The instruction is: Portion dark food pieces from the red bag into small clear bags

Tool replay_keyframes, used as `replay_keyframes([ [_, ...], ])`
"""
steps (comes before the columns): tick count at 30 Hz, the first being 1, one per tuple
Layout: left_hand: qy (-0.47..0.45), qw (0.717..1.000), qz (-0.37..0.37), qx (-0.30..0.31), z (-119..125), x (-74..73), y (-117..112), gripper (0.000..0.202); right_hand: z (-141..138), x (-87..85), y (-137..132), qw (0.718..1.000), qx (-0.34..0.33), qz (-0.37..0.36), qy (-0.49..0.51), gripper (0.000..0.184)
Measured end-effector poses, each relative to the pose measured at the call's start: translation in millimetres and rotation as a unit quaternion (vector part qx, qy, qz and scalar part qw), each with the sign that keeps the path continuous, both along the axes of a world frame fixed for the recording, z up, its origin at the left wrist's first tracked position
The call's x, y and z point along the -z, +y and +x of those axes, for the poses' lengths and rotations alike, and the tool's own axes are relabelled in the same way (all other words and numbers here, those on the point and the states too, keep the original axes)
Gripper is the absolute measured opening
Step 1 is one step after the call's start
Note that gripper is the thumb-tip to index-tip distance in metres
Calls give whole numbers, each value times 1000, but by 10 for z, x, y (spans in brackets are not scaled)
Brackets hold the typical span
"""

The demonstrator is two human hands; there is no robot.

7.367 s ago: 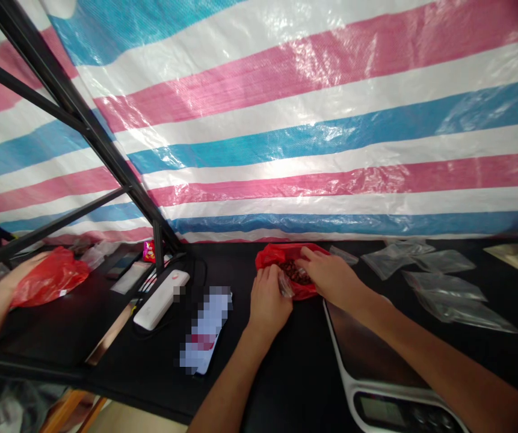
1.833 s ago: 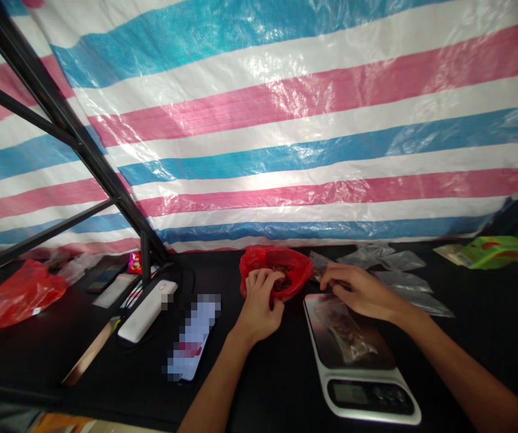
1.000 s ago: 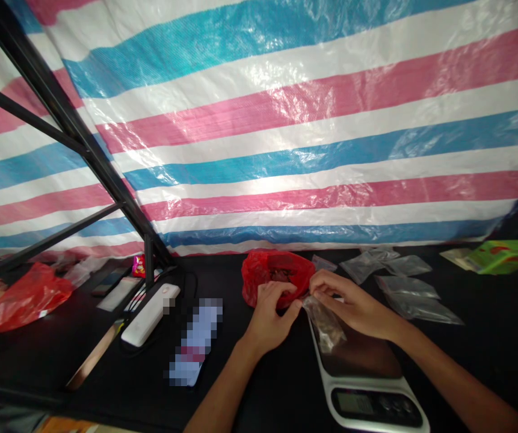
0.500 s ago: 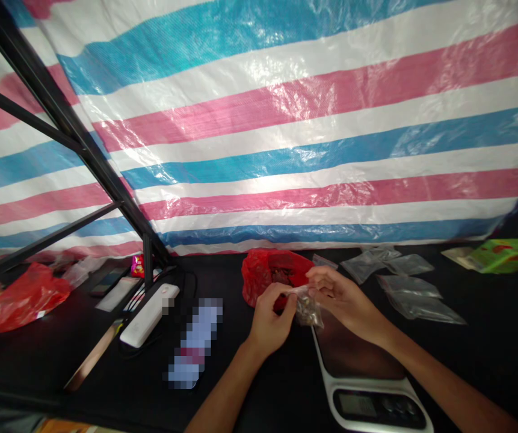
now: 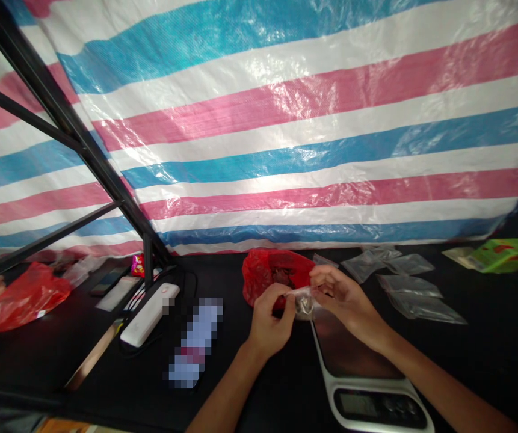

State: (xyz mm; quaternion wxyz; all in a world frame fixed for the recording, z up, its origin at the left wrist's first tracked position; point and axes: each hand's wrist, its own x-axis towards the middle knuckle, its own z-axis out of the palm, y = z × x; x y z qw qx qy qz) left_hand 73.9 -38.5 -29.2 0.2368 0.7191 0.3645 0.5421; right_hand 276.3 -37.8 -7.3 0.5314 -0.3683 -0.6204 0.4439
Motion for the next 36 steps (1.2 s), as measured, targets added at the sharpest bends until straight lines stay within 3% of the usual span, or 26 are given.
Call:
replay_keyframes([
  [6,-24,998,60,-15,-9,-8,-4,12,-61,-1,-22,999,-9,10,37,36],
  [12,-20,997,75,-25,-2,2,6,12,-120,-29,-53,999,8,8,44,36],
  [20,2,996,84,-2,-1,0,-13,10,-55,82,-74,994,79,51,-50,23],
  [25,-6,997,76,-7,8,-4,-15,11,-71,15,-109,990,61,84,-93,36],
  [32,2,996,87,0,7,6,-22,10,-89,1,-129,981,81,101,-142,24],
  [36,-3,997,79,-2,5,15,-29,10,-87,-3,-140,981,65,102,-149,31],
])
